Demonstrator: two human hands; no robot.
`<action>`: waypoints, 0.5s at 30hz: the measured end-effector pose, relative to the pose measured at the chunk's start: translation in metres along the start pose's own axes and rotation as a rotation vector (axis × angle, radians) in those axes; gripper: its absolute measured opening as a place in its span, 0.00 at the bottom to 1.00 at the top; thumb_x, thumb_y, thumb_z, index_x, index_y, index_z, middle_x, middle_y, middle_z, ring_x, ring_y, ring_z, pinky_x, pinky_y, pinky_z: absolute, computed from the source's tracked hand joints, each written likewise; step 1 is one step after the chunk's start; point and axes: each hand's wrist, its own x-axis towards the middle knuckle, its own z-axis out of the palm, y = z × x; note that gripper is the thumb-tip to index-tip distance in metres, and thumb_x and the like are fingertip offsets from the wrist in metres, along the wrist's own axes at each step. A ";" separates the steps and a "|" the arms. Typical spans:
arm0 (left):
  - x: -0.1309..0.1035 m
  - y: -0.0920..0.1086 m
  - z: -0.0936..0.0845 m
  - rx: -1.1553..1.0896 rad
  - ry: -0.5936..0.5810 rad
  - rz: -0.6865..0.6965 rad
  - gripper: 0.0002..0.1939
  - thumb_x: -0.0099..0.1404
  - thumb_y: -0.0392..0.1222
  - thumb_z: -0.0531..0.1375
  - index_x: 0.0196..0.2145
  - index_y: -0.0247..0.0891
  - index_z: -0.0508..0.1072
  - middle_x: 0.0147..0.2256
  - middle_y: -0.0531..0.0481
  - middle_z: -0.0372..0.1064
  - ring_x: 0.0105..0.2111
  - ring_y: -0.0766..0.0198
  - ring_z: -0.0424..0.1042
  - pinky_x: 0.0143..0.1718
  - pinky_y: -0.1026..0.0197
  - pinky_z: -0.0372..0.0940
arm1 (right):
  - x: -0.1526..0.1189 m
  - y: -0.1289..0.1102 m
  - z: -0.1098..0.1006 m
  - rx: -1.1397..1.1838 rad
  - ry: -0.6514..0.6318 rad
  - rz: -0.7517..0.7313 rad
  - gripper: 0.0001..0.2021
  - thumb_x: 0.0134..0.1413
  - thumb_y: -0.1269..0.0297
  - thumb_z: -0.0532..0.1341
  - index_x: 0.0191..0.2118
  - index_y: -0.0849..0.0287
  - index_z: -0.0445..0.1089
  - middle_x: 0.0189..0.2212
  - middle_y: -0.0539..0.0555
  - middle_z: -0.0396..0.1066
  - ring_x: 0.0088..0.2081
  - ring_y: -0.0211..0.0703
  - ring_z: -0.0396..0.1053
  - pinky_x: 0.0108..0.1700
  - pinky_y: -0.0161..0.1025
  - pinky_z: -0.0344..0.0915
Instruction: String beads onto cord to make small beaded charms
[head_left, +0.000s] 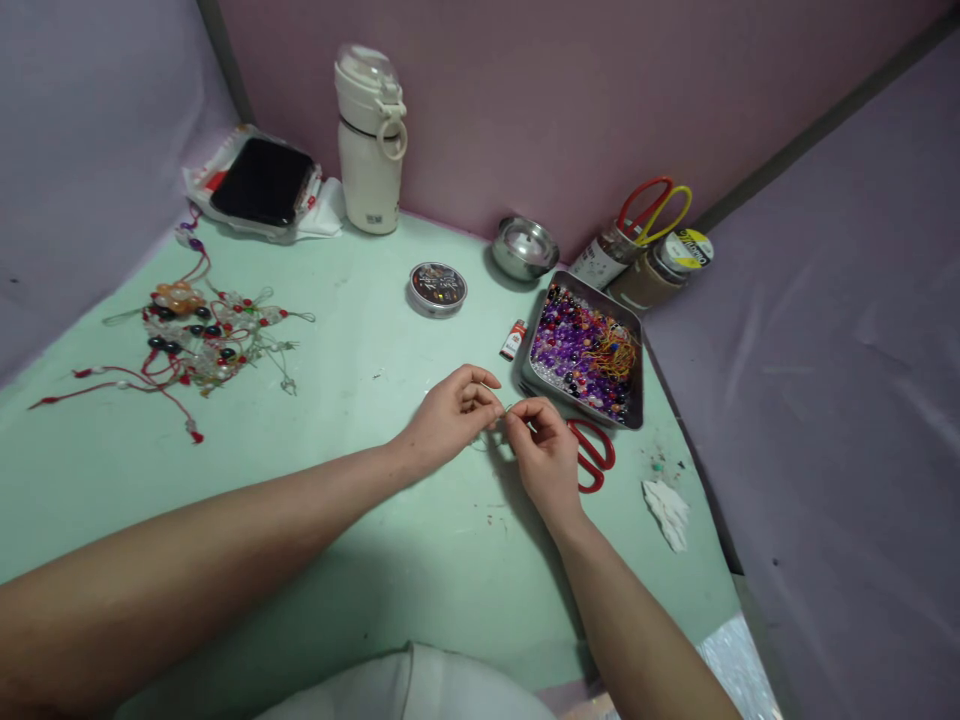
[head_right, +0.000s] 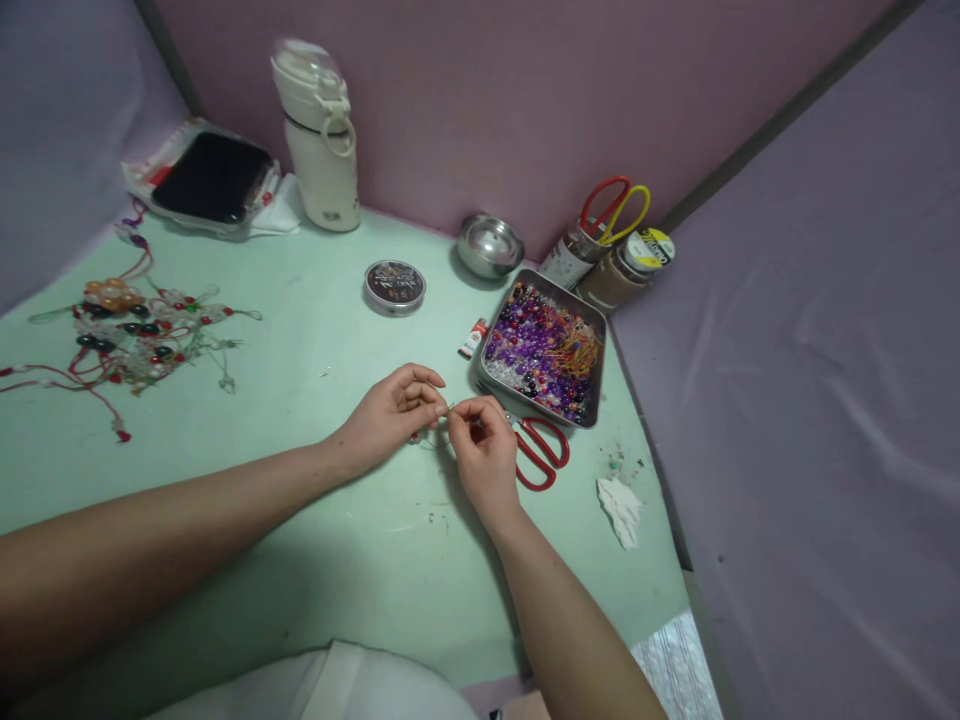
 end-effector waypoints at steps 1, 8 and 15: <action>0.000 0.000 0.000 -0.002 0.001 -0.003 0.11 0.58 0.35 0.60 0.39 0.39 0.65 0.28 0.56 0.68 0.27 0.69 0.68 0.27 0.66 0.60 | 0.000 0.000 0.000 0.027 -0.006 0.036 0.05 0.55 0.64 0.59 0.30 0.58 0.66 0.29 0.49 0.63 0.30 0.37 0.62 0.31 0.35 0.60; 0.001 0.000 -0.001 -0.030 -0.021 -0.014 0.13 0.57 0.34 0.59 0.41 0.39 0.64 0.31 0.53 0.69 0.26 0.70 0.67 0.24 0.67 0.58 | 0.001 0.001 0.000 0.123 -0.020 0.126 0.06 0.53 0.62 0.60 0.30 0.58 0.66 0.26 0.47 0.63 0.28 0.36 0.61 0.30 0.34 0.59; 0.001 0.001 -0.001 -0.065 -0.019 -0.050 0.16 0.56 0.33 0.60 0.42 0.39 0.63 0.30 0.55 0.68 0.23 0.72 0.63 0.23 0.67 0.57 | 0.000 0.002 -0.001 0.107 -0.012 0.144 0.06 0.54 0.60 0.60 0.30 0.57 0.67 0.23 0.47 0.62 0.26 0.36 0.60 0.29 0.34 0.59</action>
